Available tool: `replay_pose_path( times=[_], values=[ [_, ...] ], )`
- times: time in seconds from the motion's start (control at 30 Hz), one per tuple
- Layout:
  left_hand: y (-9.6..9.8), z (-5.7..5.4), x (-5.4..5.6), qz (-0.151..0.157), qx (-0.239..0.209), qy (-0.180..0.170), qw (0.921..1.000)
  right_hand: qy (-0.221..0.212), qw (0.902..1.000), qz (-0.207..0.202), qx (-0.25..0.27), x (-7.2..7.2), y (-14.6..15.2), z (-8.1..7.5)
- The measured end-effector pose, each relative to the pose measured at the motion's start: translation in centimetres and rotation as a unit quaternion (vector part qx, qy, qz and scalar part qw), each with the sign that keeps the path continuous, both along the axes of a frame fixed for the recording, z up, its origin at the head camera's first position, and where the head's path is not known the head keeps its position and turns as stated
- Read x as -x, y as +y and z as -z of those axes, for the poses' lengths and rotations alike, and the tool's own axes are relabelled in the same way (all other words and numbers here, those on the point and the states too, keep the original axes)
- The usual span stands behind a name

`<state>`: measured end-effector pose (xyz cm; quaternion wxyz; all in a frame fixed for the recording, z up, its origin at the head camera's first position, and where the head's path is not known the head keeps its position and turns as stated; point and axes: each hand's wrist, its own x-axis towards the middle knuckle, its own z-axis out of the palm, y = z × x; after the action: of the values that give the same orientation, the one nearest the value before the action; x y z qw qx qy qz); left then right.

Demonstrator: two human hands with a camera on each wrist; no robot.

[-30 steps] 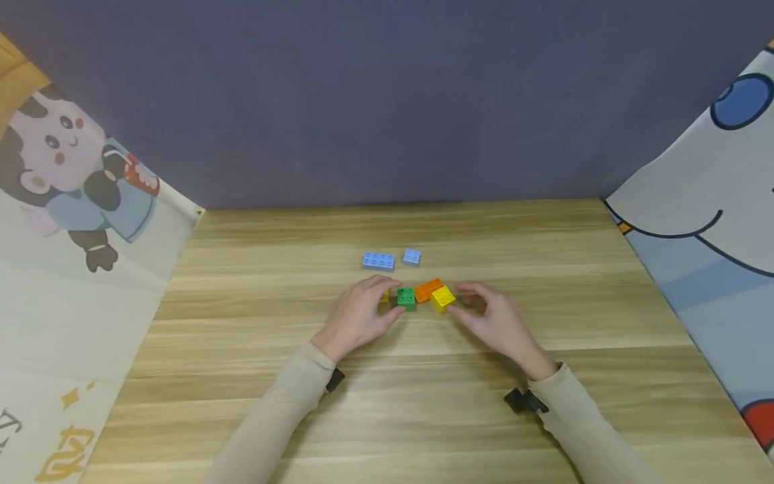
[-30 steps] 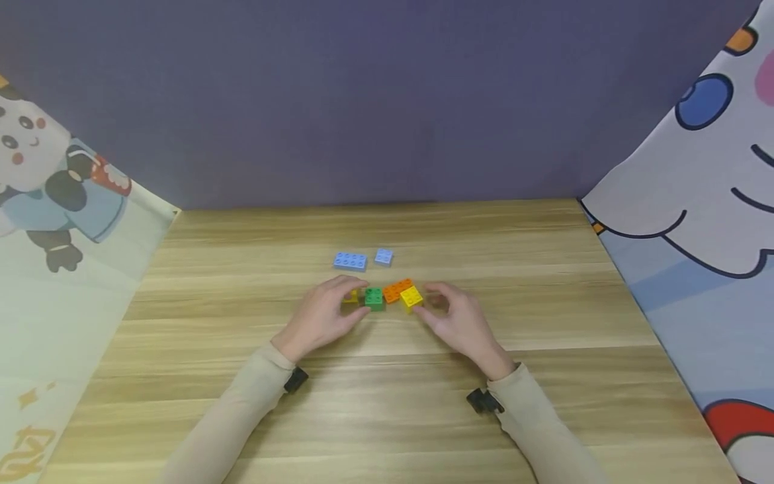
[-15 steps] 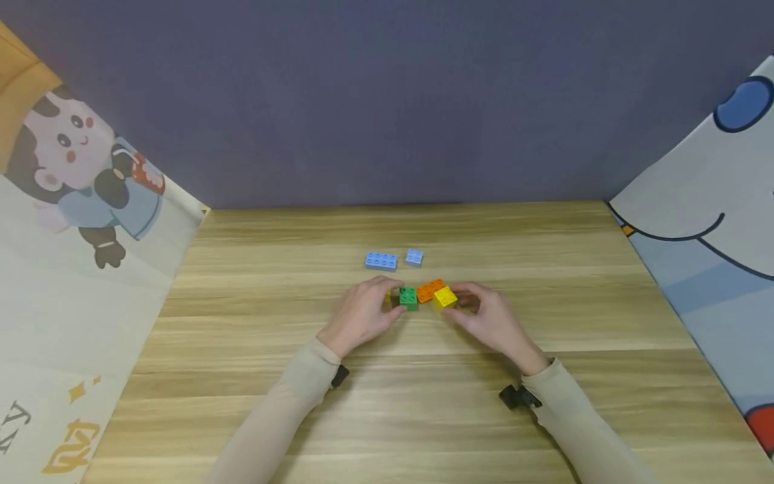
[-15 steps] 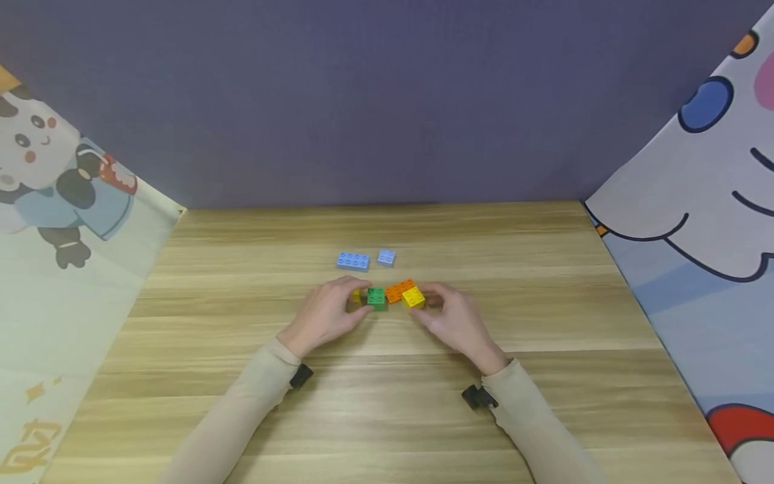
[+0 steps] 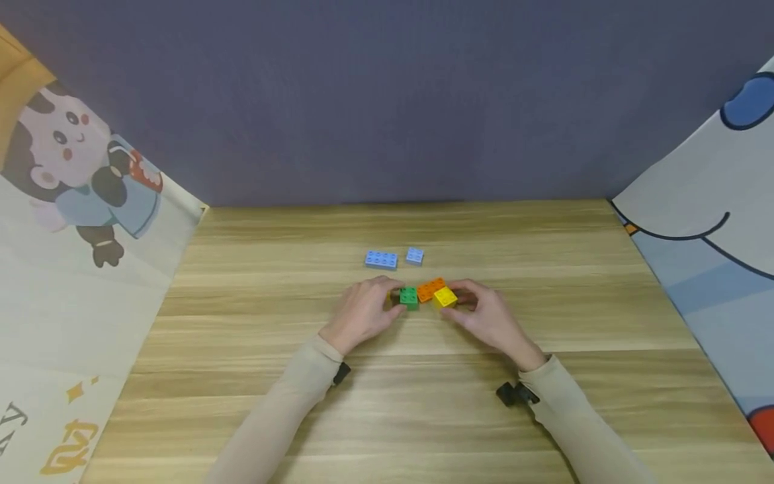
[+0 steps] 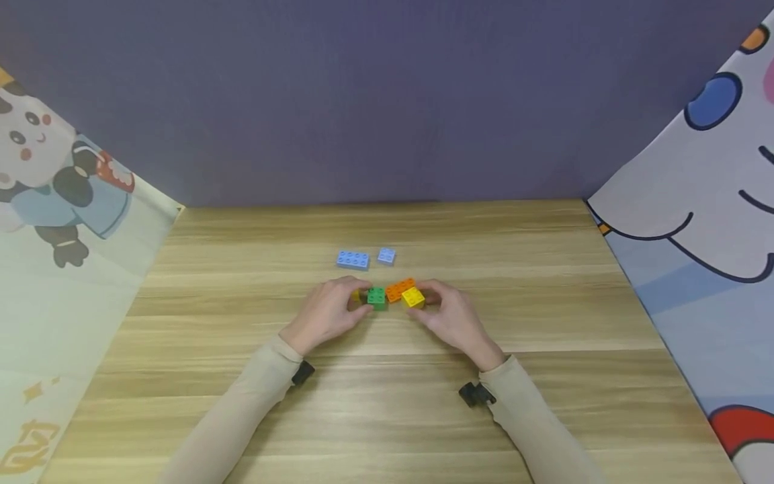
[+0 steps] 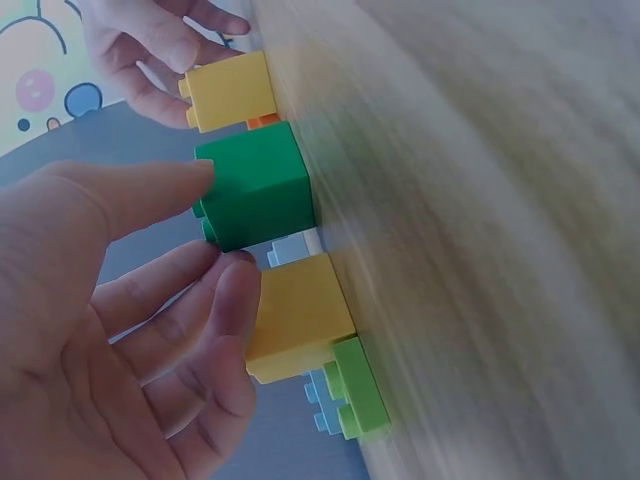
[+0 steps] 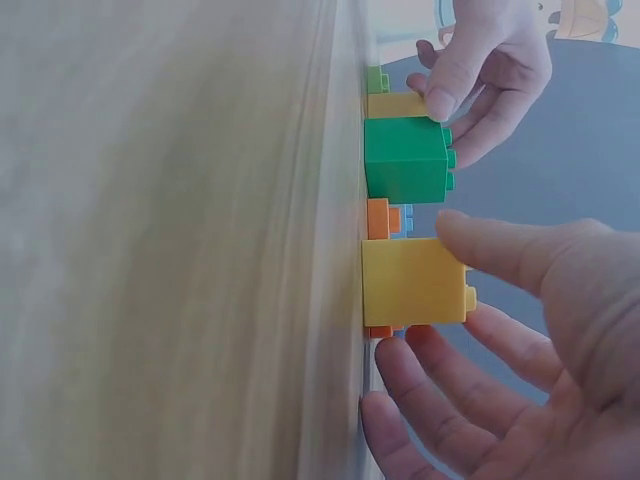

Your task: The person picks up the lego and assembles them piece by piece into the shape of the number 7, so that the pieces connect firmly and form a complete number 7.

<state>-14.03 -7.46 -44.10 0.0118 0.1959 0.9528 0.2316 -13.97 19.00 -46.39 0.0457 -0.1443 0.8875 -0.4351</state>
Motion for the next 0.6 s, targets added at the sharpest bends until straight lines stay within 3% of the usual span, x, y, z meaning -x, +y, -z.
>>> replay_pose_path(
  times=[0.3,0.6],
  values=[
    [-0.31,0.28,0.12,-0.003,-0.007,0.001,1.0,-0.002,0.9999,-0.002,-0.012,0.26,-0.22,-0.04],
    [-0.59,0.29,0.01,0.025,-0.013,-0.008,0.9996,0.006,1.0,-0.004,-0.006,0.31,-0.03,0.09]
  ],
)
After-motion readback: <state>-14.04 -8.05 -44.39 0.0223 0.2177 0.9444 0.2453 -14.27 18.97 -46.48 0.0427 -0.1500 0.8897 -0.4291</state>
